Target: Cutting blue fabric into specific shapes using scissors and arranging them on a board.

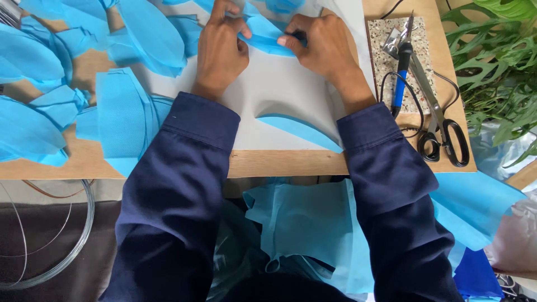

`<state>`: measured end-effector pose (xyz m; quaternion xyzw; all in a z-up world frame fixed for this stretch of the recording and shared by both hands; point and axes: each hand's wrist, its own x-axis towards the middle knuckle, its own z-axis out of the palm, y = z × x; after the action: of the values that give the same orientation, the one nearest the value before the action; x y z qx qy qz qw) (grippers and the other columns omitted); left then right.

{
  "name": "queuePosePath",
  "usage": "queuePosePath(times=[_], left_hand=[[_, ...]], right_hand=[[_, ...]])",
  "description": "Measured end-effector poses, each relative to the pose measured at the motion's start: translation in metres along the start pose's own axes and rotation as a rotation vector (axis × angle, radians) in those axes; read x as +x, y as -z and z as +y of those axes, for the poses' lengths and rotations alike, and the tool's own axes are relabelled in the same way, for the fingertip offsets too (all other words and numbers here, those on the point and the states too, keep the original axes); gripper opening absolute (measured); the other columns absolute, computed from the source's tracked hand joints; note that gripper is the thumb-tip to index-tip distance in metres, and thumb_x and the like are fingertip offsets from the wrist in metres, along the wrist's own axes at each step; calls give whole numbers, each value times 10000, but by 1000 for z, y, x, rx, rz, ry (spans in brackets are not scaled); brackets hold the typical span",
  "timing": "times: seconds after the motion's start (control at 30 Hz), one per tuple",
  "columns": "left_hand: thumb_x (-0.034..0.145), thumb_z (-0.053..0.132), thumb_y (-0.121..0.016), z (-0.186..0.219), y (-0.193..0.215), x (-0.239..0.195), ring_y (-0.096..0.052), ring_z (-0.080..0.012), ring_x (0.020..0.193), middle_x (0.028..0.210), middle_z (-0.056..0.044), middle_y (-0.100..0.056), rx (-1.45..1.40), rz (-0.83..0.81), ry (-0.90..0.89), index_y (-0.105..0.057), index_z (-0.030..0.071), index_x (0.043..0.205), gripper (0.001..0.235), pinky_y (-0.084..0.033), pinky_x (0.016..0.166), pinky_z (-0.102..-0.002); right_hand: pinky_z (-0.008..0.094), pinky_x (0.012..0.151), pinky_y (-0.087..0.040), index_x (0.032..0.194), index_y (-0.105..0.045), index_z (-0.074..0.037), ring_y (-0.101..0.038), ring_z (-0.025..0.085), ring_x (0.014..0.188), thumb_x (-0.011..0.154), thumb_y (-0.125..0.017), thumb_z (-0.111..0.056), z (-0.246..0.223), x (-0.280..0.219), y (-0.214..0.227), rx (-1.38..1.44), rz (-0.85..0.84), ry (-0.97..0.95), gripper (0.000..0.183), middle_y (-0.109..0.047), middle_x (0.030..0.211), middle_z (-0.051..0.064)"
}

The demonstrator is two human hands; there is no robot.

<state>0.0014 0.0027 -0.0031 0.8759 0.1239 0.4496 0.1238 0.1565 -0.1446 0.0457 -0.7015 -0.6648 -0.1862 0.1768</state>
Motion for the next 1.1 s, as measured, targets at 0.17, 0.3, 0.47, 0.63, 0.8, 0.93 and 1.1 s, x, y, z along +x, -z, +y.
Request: queuePosePath(times=[0.17,0.3,0.47,0.63,0.8,0.93,1.1], left_hand=[[589,-33,-604,8,6,-1,-592,-258,766,1034,-51,-447,3,-31,8,-635,115,757,226,-462,513,-399],[632,125,-751,9,7,-1,-595,-186,828,1023,-45,-430,2,-49,-42,-629,105,802,211,-493,540,-373],[685,152,-823,6,4,-2,-596,-181,843,1028,-43,-429,21,-34,-66,-662,104,835,224,-509,573,-365],[722,127,-799,9,5,-1,-549,-212,851,1023,-57,-429,47,-6,-94,-708,91,845,158,-513,605,-371],[738,129,-788,10,4,-1,-543,-208,847,1010,-47,-435,70,9,-89,-711,103,827,121,-516,586,-362],[706,121,-803,11,6,-1,-522,-227,857,1028,-57,-417,86,-9,-76,-702,114,809,144,-507,595,-378],[602,5,-705,24,17,3,-444,-250,899,1015,-62,-362,32,42,-91,-530,119,783,276,-479,492,-365]], right_hand=[[410,475,-396,896,-653,-145,-532,328,637,910,-636,-238,1,-2,0,-21,19,33,95,-590,635,95],[431,457,-372,961,-627,-127,-511,353,584,917,-588,-177,-2,0,3,-19,6,14,77,-559,620,145],[431,456,-370,983,-633,-119,-502,362,581,910,-558,-126,-2,-1,1,-49,27,37,106,-552,616,161],[460,454,-374,889,-614,-136,-509,386,590,902,-591,-187,2,0,-5,-79,30,-6,57,-548,606,171],[447,442,-377,883,-612,-135,-513,365,594,904,-607,-191,3,0,-7,-84,36,-3,60,-558,616,146],[462,468,-389,896,-615,-136,-524,385,631,885,-618,-192,3,0,-7,-74,24,-19,57,-564,619,166],[445,473,-392,847,-618,-140,-529,375,602,839,-679,-218,8,0,-15,-77,53,-17,99,-583,598,119]])
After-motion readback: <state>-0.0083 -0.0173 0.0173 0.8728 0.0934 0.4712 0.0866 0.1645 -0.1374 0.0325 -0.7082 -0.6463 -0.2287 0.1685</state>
